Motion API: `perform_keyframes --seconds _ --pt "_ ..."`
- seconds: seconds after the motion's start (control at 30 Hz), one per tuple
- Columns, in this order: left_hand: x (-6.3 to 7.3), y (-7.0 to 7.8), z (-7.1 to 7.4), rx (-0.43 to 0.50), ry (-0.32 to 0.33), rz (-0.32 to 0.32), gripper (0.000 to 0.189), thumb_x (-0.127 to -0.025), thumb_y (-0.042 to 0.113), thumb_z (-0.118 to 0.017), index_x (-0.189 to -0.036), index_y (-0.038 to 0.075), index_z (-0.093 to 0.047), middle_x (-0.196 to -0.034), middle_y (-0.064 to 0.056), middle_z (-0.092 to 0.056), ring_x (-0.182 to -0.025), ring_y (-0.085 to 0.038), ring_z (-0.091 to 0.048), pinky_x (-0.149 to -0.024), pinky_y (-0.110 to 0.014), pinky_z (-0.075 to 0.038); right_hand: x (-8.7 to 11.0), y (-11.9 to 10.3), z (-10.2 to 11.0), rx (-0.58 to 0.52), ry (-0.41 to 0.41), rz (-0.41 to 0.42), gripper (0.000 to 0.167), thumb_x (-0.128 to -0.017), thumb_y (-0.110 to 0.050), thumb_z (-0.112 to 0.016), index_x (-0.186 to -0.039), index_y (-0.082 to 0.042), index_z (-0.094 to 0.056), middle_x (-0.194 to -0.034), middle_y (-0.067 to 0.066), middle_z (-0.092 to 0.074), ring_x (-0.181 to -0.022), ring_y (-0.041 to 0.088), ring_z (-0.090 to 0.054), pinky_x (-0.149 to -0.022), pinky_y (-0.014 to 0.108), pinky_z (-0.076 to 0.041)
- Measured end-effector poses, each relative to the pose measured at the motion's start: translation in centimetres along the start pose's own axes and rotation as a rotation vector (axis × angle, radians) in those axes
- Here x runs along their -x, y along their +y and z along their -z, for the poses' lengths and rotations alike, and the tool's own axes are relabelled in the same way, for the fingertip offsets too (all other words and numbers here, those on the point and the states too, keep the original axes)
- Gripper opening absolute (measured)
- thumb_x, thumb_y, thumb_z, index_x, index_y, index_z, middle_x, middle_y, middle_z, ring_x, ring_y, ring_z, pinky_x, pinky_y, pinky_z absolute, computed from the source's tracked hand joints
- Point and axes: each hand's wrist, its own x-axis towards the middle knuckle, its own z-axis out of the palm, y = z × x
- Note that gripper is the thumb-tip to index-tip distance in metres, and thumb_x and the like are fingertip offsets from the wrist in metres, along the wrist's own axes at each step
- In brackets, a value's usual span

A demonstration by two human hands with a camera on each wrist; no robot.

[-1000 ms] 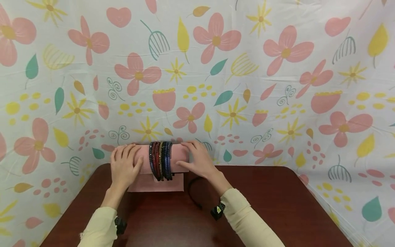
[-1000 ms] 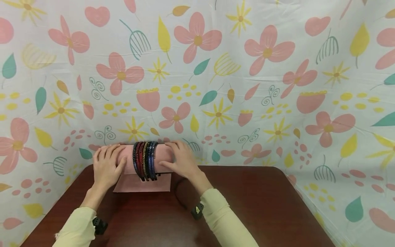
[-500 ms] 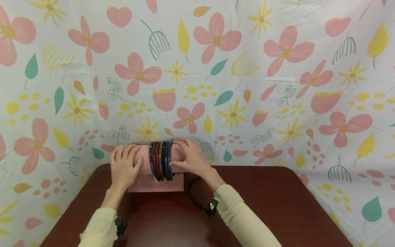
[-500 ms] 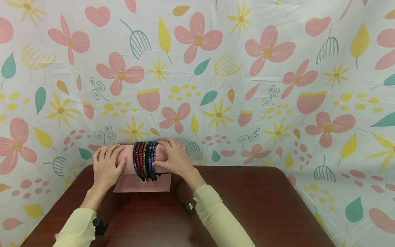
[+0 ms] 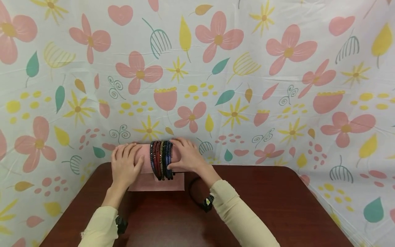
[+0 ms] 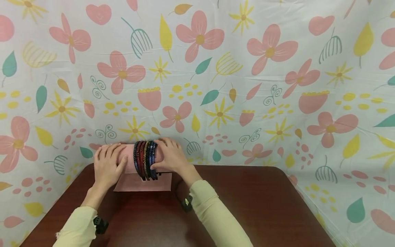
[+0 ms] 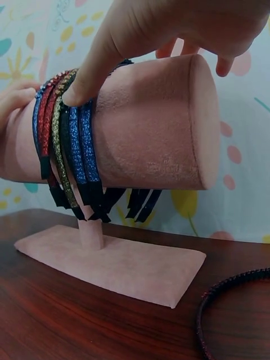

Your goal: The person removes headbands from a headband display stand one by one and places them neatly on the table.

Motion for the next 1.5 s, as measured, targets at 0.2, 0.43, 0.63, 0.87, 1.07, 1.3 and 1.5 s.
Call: perform_keyframes --seconds 0.2,0.43,0.63,0.87,1.07,1.3,1.5 --pt "-0.1 0.1 0.3 -0.003 0.0 0.007 0.046 -0.095 0.045 -0.046 -0.125 0.015 -0.063 -0.131 -0.012 -0.06 -0.125 -0.037 -0.046 -0.112 -0.061 -0.022 -0.1 0.0 0.0 -0.001 -0.027 0.016 0.103 -0.071 -0.059 -0.081 -0.155 -0.024 -0.032 -0.161 0.003 -0.029 -0.145 0.028 -0.034 -0.117 0.059 -0.027" --pt "-0.1 0.3 0.4 -0.003 -0.006 0.01 0.046 -0.093 0.043 -0.048 -0.126 0.014 -0.063 -0.131 -0.012 -0.059 -0.126 -0.037 -0.046 -0.112 -0.061 -0.022 -0.2 0.2 -0.4 0.017 -0.045 0.017 0.111 -0.069 -0.059 -0.083 -0.157 -0.022 -0.027 -0.163 0.006 -0.025 -0.148 0.03 -0.031 -0.116 0.059 -0.028" --pt "-0.2 0.4 0.4 0.004 0.003 0.011 0.045 -0.092 0.041 -0.05 -0.125 0.014 -0.064 -0.131 -0.013 -0.06 -0.125 -0.037 -0.047 -0.112 -0.061 -0.022 -0.2 0.1 -0.4 0.059 -0.054 0.005 0.111 -0.069 -0.061 -0.081 -0.158 -0.025 -0.025 -0.165 0.004 -0.021 -0.151 0.028 -0.024 -0.117 0.058 -0.027" --pt "-0.3 0.5 0.4 0.011 -0.011 0.017 0.045 -0.092 0.042 -0.051 -0.126 0.014 -0.063 -0.132 -0.012 -0.059 -0.126 -0.036 -0.046 -0.112 -0.061 -0.021 -0.1 0.2 -0.3 0.032 -0.042 -0.005 0.109 -0.07 -0.059 -0.082 -0.156 -0.018 -0.028 -0.165 0.004 -0.024 -0.153 0.026 -0.02 -0.118 0.059 -0.025" --pt "-0.1 0.3 0.1 0.008 -0.003 0.008 0.046 -0.093 0.044 -0.048 -0.125 0.014 -0.063 -0.132 -0.012 -0.059 -0.126 -0.037 -0.047 -0.112 -0.06 -0.021 0.2 0.5 -0.3 0.037 -0.019 0.002 0.113 -0.069 -0.059 -0.082 -0.156 -0.015 -0.026 -0.163 0.003 -0.03 -0.152 0.026 -0.023 -0.119 0.059 -0.023" --pt "0.0 0.3 0.0 0.001 0.009 0.002 0.047 -0.093 0.044 -0.047 -0.125 0.014 -0.064 -0.131 -0.012 -0.06 -0.125 -0.037 -0.047 -0.112 -0.061 -0.022 0.5 1.1 -0.7 0.036 0.032 0.019 0.109 -0.067 -0.06 -0.083 -0.153 -0.015 -0.032 -0.159 0.003 -0.036 -0.148 0.027 -0.031 -0.118 0.059 -0.026" --pt "-0.1 0.4 0.2 0.001 0.011 0.001 0.046 -0.093 0.043 -0.048 -0.125 0.014 -0.064 -0.13 -0.012 -0.06 -0.125 -0.037 -0.047 -0.111 -0.061 -0.023 0.7 1.7 -0.7 0.024 0.05 0.03 0.108 -0.068 -0.061 -0.082 -0.154 -0.018 -0.03 -0.159 0.005 -0.035 -0.145 0.027 -0.035 -0.118 0.057 -0.026"
